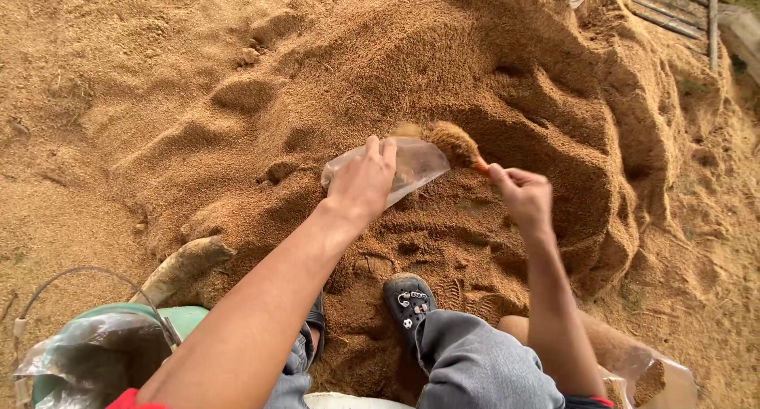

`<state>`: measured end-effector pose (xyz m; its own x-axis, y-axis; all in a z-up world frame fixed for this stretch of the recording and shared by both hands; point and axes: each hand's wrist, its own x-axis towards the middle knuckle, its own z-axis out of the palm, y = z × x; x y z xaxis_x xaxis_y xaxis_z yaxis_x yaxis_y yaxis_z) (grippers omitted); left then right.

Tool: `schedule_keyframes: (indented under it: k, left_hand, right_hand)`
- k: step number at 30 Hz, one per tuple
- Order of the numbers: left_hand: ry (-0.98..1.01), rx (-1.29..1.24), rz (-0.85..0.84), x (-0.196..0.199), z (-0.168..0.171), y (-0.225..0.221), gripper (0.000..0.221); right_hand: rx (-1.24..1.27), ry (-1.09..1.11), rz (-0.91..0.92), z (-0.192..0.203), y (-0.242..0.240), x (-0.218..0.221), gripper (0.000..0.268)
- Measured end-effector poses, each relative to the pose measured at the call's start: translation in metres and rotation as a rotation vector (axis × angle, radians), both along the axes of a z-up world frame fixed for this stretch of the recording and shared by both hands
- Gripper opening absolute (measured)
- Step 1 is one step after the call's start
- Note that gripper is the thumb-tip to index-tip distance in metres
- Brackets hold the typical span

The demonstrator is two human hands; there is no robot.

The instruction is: The person scoops substrate from a large pile into small clear plastic bags using a hand-held orange scoop.

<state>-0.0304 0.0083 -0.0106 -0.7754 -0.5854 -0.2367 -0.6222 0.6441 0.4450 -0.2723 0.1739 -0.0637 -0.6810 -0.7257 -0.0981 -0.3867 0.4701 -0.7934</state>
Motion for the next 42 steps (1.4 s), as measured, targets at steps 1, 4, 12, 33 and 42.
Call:
schedule_keyframes:
  k: [1,4,12,33,42]
  left_hand:
    - [0.003,-0.001,-0.001,-0.001,-0.002,-0.001,0.054]
    - [0.022,-0.008,-0.021,-0.006,-0.003,-0.003,0.056]
    - [0.037,0.099,-0.009,-0.009,0.010,0.005,0.067]
    - [-0.212,0.061,-0.057,0.020,0.007,0.005,0.037]
    - [-0.176,0.014,-0.039,0.020,0.015,0.007,0.039]
  right_hand:
    - [-0.001,0.003,-0.001,0.020,0.001,-0.002,0.022]
    - [0.108,0.125,0.027,0.073,0.001,-0.003,0.024]
    - [0.047,0.548,0.328,0.088,-0.017,0.062,0.009]
    - [-0.005,-0.208,-0.639,-0.190,0.108,0.025,0.044]
    - [0.052,0.001,-0.360,-0.213,0.076,0.053,0.035]
